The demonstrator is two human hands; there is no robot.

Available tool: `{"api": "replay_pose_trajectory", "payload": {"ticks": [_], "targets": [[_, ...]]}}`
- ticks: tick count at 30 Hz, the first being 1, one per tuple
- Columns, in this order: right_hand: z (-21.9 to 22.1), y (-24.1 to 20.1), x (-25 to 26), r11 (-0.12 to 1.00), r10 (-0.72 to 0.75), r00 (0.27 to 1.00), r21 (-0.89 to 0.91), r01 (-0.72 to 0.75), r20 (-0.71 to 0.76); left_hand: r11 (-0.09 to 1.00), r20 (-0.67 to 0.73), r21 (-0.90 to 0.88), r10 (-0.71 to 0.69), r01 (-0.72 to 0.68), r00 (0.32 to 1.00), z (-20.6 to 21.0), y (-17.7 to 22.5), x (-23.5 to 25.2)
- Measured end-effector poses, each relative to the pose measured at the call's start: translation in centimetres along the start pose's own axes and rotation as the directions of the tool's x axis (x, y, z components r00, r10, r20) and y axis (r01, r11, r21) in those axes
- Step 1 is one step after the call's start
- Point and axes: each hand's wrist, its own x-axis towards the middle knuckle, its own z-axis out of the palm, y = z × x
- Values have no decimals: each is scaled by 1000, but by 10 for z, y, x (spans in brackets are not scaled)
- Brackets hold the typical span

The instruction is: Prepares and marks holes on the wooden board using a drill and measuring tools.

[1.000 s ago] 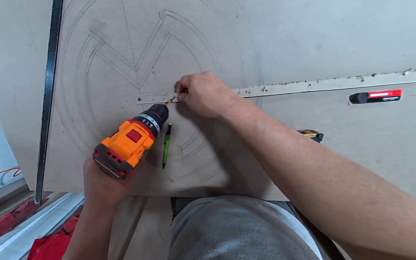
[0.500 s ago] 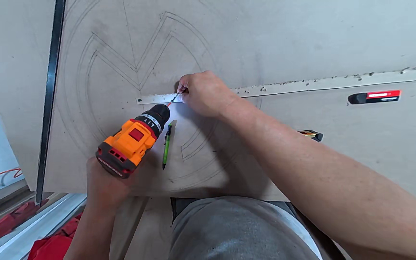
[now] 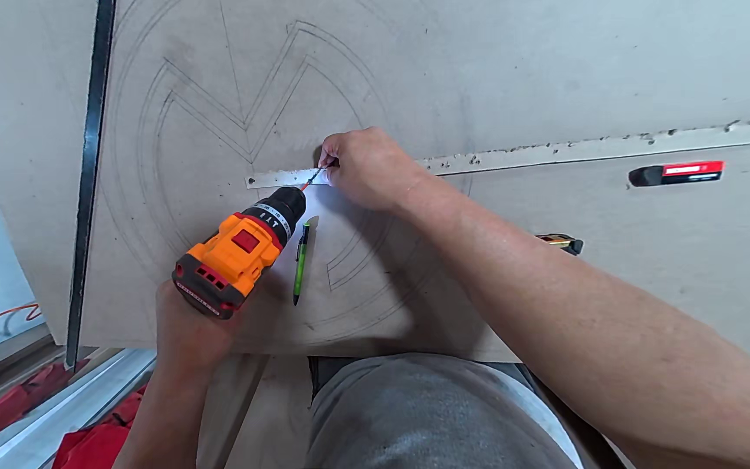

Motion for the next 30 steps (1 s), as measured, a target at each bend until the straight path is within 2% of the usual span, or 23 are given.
{"api": "replay_pose_trajectory", "payload": {"ticks": [18, 25, 30], "targets": [[-3, -1, 0, 1000, 16, 1000, 13, -17, 18, 1000, 11, -11, 12, -12, 1000, 8, 2, 6], [-4, 0, 0, 1000, 17, 1000, 25, -17, 25, 999, 4, 37, 3, -3, 1000, 11, 2, 5], [-3, 2, 0, 999, 13, 1000, 40, -14, 28, 999, 114, 41, -36, 32, 993, 2, 6, 5]]}}
